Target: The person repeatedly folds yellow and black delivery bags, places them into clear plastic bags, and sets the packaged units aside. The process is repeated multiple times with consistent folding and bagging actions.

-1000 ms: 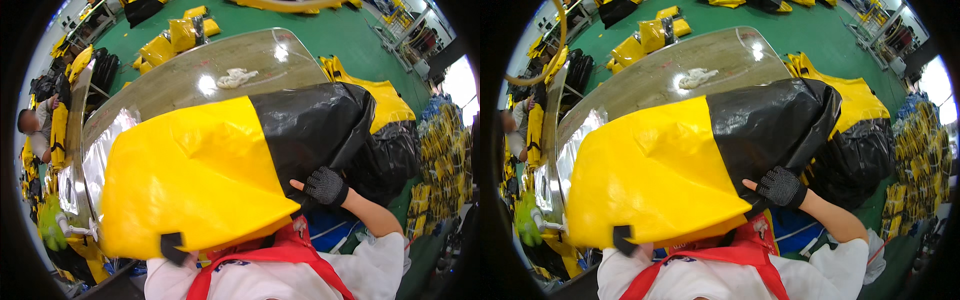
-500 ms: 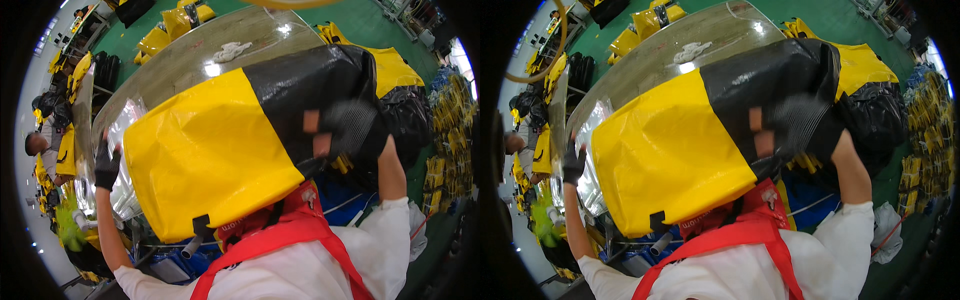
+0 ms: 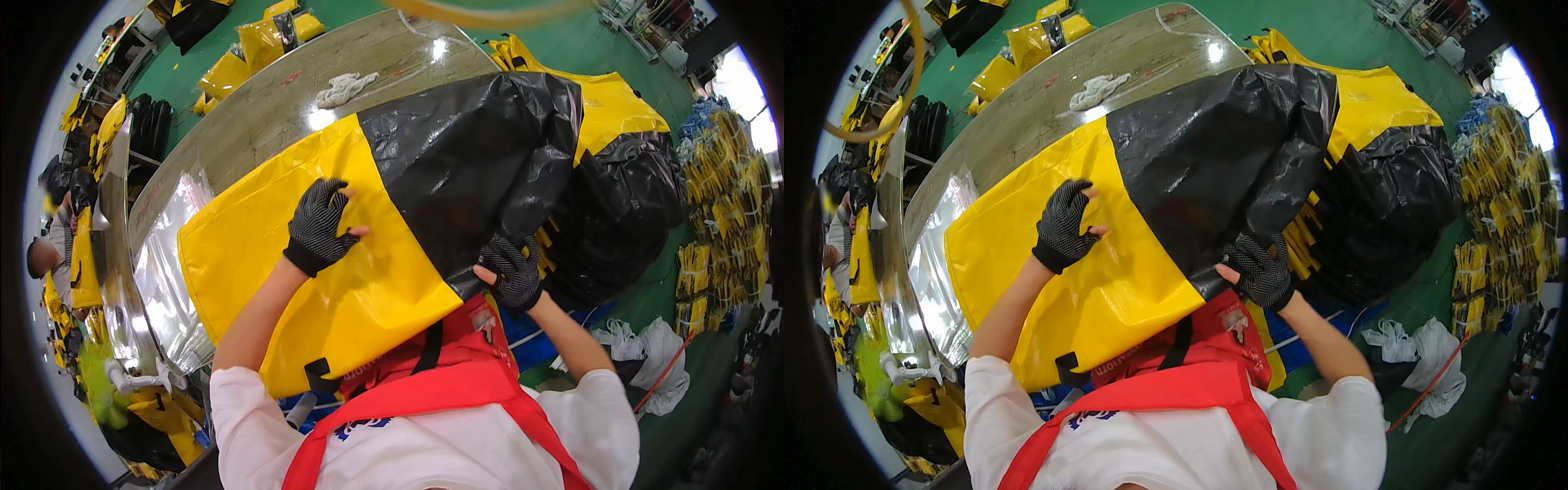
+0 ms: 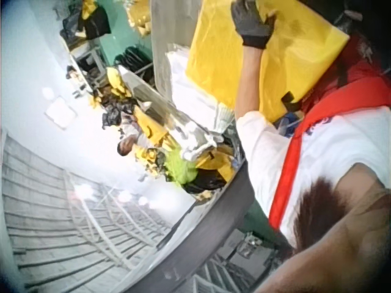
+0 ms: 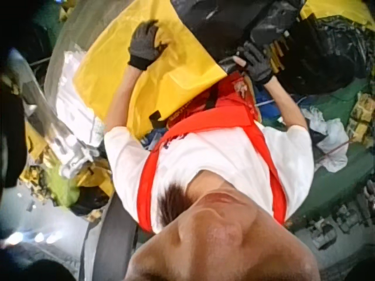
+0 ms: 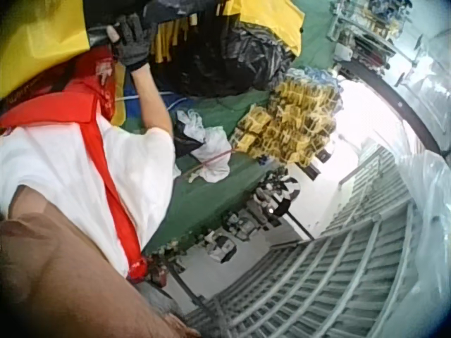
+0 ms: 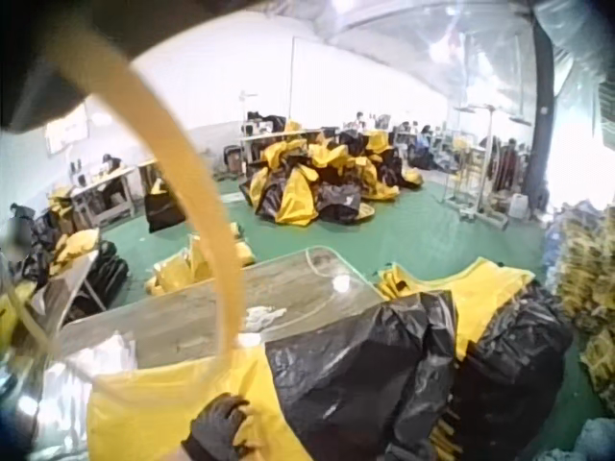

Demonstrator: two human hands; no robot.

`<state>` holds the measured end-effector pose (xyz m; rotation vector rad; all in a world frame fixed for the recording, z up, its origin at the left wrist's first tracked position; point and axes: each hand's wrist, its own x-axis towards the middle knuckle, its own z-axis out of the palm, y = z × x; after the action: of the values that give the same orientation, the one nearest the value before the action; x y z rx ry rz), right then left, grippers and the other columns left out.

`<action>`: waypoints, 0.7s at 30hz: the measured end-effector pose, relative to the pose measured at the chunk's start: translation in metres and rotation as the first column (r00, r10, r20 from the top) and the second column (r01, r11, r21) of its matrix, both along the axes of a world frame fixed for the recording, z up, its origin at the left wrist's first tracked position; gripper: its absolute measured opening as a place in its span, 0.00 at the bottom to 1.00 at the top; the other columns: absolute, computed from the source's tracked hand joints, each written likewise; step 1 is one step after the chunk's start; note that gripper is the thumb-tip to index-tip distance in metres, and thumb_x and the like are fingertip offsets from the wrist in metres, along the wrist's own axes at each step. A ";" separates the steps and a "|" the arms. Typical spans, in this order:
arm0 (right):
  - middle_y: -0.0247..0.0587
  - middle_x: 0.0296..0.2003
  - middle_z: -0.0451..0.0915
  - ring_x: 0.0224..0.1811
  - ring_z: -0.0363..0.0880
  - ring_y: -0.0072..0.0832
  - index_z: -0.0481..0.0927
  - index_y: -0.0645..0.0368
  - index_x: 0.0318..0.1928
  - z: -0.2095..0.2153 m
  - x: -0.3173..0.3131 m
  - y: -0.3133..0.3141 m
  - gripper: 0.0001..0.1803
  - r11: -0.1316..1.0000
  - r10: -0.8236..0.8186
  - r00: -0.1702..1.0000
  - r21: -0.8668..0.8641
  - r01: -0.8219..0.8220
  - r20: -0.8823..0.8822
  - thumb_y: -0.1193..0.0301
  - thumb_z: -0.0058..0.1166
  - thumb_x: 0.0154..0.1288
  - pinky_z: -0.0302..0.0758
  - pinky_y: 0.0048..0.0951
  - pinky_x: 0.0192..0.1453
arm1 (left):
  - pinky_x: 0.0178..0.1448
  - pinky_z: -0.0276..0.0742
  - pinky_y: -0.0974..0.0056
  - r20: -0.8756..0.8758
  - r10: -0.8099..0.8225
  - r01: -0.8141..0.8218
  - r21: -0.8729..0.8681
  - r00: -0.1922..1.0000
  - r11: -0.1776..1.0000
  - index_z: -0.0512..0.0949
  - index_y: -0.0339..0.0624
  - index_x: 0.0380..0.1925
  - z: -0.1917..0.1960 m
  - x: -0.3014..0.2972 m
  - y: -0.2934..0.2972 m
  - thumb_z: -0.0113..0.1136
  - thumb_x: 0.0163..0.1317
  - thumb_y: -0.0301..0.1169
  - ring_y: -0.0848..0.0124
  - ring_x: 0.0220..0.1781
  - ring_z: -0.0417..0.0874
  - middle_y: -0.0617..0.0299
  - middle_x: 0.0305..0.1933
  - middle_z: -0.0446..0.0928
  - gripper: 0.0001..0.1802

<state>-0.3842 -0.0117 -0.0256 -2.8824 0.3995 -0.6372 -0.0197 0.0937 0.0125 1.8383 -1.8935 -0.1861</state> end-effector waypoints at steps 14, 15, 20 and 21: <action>0.48 0.49 0.76 0.51 0.73 0.48 0.75 0.54 0.51 0.088 0.208 -0.164 0.24 0.931 0.271 0.657 0.365 0.007 -0.703 0.52 0.43 0.65 0.69 0.39 0.55 | 0.67 0.52 0.52 0.235 -0.502 0.488 0.118 0.833 0.865 0.65 0.45 0.59 0.007 -0.062 -0.035 0.47 0.62 0.50 0.56 0.64 0.62 0.51 0.62 0.63 0.29; 0.49 0.51 0.75 0.53 0.72 0.46 0.75 0.55 0.52 0.038 0.196 -0.190 0.25 0.885 0.356 0.786 0.453 -0.109 -0.505 0.50 0.42 0.65 0.66 0.37 0.58 | 0.67 0.52 0.52 0.213 -0.493 0.478 0.123 0.843 0.870 0.65 0.45 0.58 0.016 -0.051 -0.026 0.47 0.62 0.49 0.56 0.63 0.62 0.52 0.62 0.64 0.29; 0.50 0.49 0.76 0.54 0.72 0.44 0.75 0.58 0.52 0.030 0.197 -0.191 0.28 0.822 0.305 0.761 0.562 0.093 -0.572 0.48 0.44 0.63 0.66 0.35 0.59 | 0.64 0.57 0.55 0.149 -0.056 0.026 0.194 0.987 0.981 0.66 0.43 0.57 0.054 0.051 0.107 0.47 0.63 0.46 0.59 0.60 0.66 0.53 0.59 0.66 0.26; 0.50 0.49 0.77 0.54 0.72 0.44 0.76 0.59 0.51 0.028 0.198 -0.191 0.28 0.839 0.268 0.742 0.527 0.133 -0.614 0.48 0.44 0.63 0.66 0.34 0.59 | 0.64 0.58 0.55 0.161 0.105 -0.137 0.202 0.981 0.970 0.67 0.43 0.56 0.061 0.068 0.147 0.47 0.64 0.46 0.59 0.59 0.66 0.53 0.58 0.67 0.26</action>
<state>-0.1864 -0.2030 0.0021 -2.4293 0.4542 0.5170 0.0480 0.2404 0.0737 2.1588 -1.9150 -0.2224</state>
